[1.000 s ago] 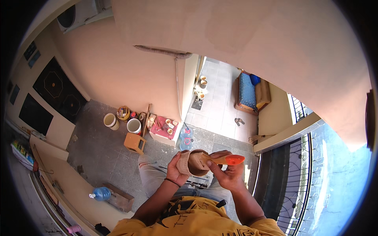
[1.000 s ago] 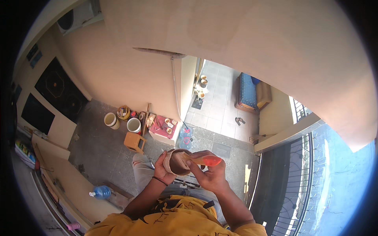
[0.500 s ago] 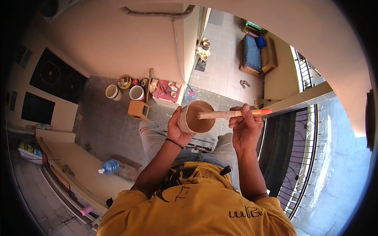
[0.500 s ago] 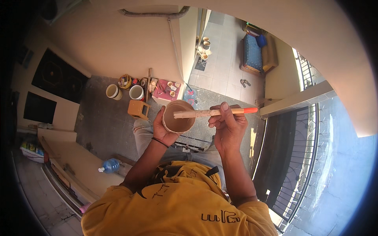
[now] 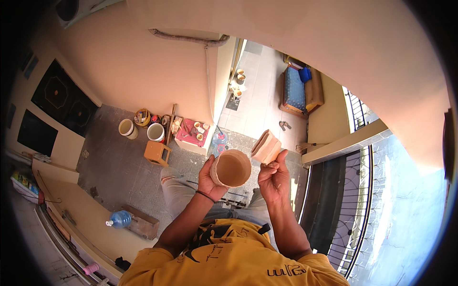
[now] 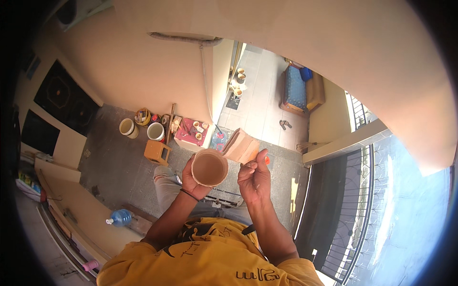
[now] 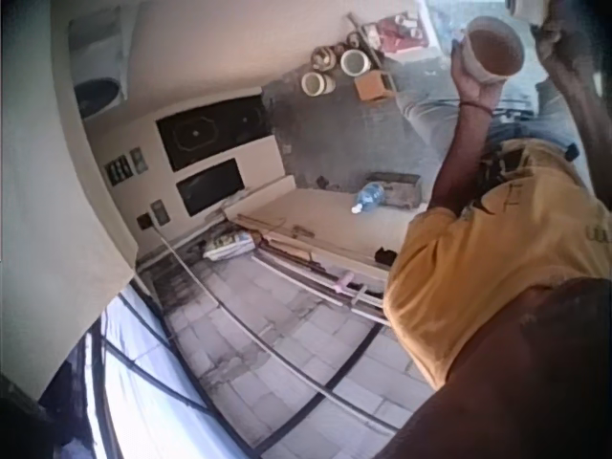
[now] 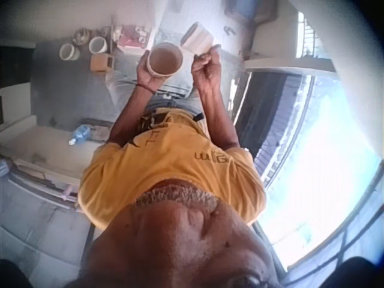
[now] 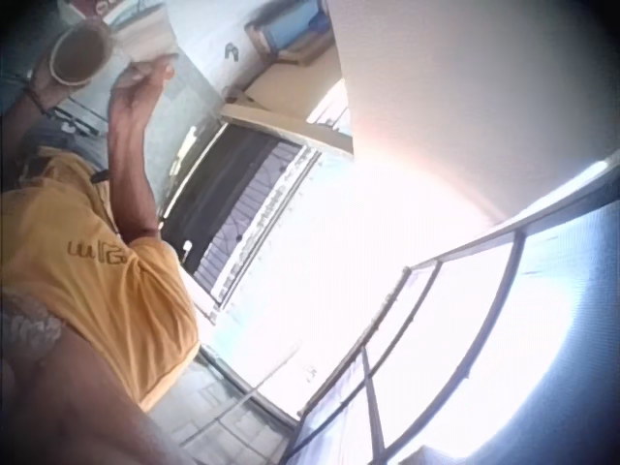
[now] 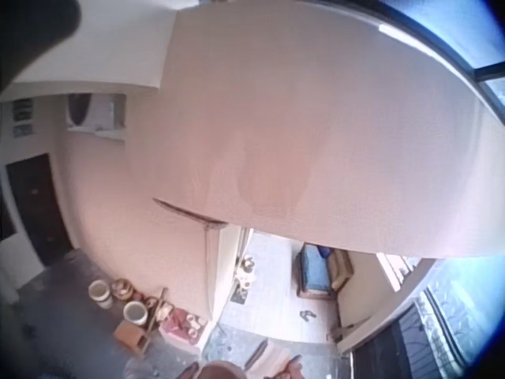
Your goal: The person repeatedly dips a paintbrush into a small container and applies paint to the ceiling in a room. The person holds the container in one hand and the brush in the other, working on different sections of the ceiling throughout the clip.
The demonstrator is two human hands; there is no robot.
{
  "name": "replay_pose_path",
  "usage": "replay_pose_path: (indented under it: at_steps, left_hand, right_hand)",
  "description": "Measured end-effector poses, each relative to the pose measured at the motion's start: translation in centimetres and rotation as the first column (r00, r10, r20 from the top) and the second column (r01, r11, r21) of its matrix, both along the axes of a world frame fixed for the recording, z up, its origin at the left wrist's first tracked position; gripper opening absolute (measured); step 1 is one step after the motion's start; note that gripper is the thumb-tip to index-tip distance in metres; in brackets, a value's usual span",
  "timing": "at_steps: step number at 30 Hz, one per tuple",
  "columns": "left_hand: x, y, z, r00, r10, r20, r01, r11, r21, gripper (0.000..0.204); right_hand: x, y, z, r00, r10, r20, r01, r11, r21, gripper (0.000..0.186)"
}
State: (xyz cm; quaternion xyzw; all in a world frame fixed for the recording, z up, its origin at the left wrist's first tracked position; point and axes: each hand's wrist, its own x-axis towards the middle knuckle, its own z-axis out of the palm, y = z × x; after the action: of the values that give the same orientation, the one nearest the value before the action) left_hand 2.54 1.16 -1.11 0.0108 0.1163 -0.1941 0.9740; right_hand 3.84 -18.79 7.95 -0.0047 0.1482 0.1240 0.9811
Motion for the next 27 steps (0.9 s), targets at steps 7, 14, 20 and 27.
replay_pose_path:
  at_steps: [7, 14, 20, 27]
  left_hand:
    - [-2.1, 1.8, -3.2, 0.999, 0.043, -0.006, -0.043, 0.999, -0.015, 0.050]
    - [-4.7, 3.7, -6.9, 0.981, 0.132, -0.140, -0.138, 0.990, -0.031, 0.053]
    - [-5.2, 4.7, -8.2, 0.966, 0.227, -0.125, -0.230, 0.973, -0.003, 0.049]
    - [-4.9, 5.0, -9.2, 0.960, 0.267, -0.086, -0.270, 0.963, -0.014, 0.047]
  right_hand:
    - [11.6, -3.2, 13.5, 0.674, -0.238, 0.699, 0.558, 0.784, -0.271, 0.019]
    - [19.3, 3.5, 27.4, 0.281, 0.258, 0.924, 0.959, -0.098, -0.264, 0.026]
    - [23.8, 4.6, 30.2, 0.310, 0.578, 0.755, 0.909, -0.414, -0.056, 0.032]
    - [22.2, 4.4, 30.8, 0.091, 0.556, 0.826, 0.966, -0.249, 0.061, 0.025]
